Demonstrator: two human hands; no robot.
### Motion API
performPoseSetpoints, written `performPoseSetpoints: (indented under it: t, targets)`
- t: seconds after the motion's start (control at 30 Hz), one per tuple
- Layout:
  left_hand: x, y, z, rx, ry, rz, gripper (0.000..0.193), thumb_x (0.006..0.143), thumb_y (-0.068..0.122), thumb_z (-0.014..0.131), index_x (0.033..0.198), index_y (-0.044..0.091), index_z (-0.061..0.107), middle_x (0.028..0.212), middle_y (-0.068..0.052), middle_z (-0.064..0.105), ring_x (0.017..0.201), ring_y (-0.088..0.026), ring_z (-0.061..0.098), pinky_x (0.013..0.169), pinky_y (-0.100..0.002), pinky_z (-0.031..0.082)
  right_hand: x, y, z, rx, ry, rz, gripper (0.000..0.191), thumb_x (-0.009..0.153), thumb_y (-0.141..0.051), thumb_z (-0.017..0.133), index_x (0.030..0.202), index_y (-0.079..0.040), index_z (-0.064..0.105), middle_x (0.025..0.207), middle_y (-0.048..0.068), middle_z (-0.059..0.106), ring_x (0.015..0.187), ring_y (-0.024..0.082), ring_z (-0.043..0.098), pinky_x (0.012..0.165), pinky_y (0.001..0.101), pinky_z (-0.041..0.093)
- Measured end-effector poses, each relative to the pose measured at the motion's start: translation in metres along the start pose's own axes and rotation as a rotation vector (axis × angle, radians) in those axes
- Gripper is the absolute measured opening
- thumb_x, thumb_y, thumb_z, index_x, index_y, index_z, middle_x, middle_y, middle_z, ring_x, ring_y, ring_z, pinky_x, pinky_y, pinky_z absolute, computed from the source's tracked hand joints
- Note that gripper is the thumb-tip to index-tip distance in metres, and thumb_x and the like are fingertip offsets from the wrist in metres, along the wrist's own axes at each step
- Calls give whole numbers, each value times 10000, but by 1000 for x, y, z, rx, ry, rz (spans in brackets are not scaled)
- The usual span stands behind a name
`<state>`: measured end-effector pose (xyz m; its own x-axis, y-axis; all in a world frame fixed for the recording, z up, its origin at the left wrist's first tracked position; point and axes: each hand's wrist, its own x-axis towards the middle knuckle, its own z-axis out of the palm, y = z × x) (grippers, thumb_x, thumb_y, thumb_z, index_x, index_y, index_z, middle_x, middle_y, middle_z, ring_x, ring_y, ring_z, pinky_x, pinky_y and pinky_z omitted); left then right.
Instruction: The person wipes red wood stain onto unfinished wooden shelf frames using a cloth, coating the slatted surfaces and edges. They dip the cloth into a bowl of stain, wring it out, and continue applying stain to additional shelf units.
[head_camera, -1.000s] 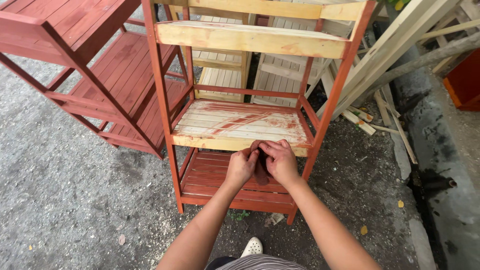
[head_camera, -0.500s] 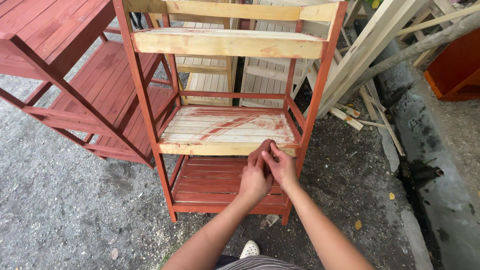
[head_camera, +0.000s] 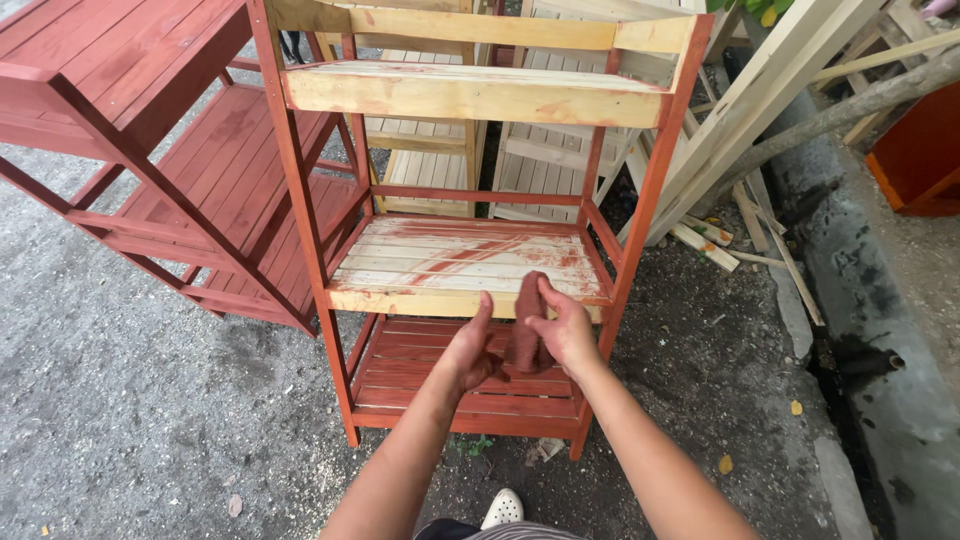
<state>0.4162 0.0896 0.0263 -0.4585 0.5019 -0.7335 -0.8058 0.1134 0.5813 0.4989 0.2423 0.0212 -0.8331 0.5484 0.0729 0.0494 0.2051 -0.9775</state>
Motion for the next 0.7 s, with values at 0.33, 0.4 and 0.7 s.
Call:
performPoseSetpoints:
  t: [0.33,0.4,0.7]
  targets:
    - [22,-10,-20,191,-201,351,747,1030,655,487,1524,95,474,1273,-84,746,1187,-209,676,915,-320,553,-4,-54,34,-330,-210,18,736,792,16,738,1489,-96,532,1378,139,670,1226,149,672,1000,285,517]
    - [19,3,-27,128,-179,369,775,992,691,441,1541,144,433,1318,-100,691,1194,-239,657,942,-367,539,1,-48,31,-234,-251,95,771,766,45,720,1495,-90,509,1380,114,686,1196,161,672,979,279,528]
    - [-1,7,27,-455,-568,468,818,902,773,320,1619,385,250,1576,36,480,1381,-232,553,1112,-445,477,26,-45,42,146,-310,185,812,790,130,685,1539,-45,426,1432,110,636,1217,166,642,1005,285,513]
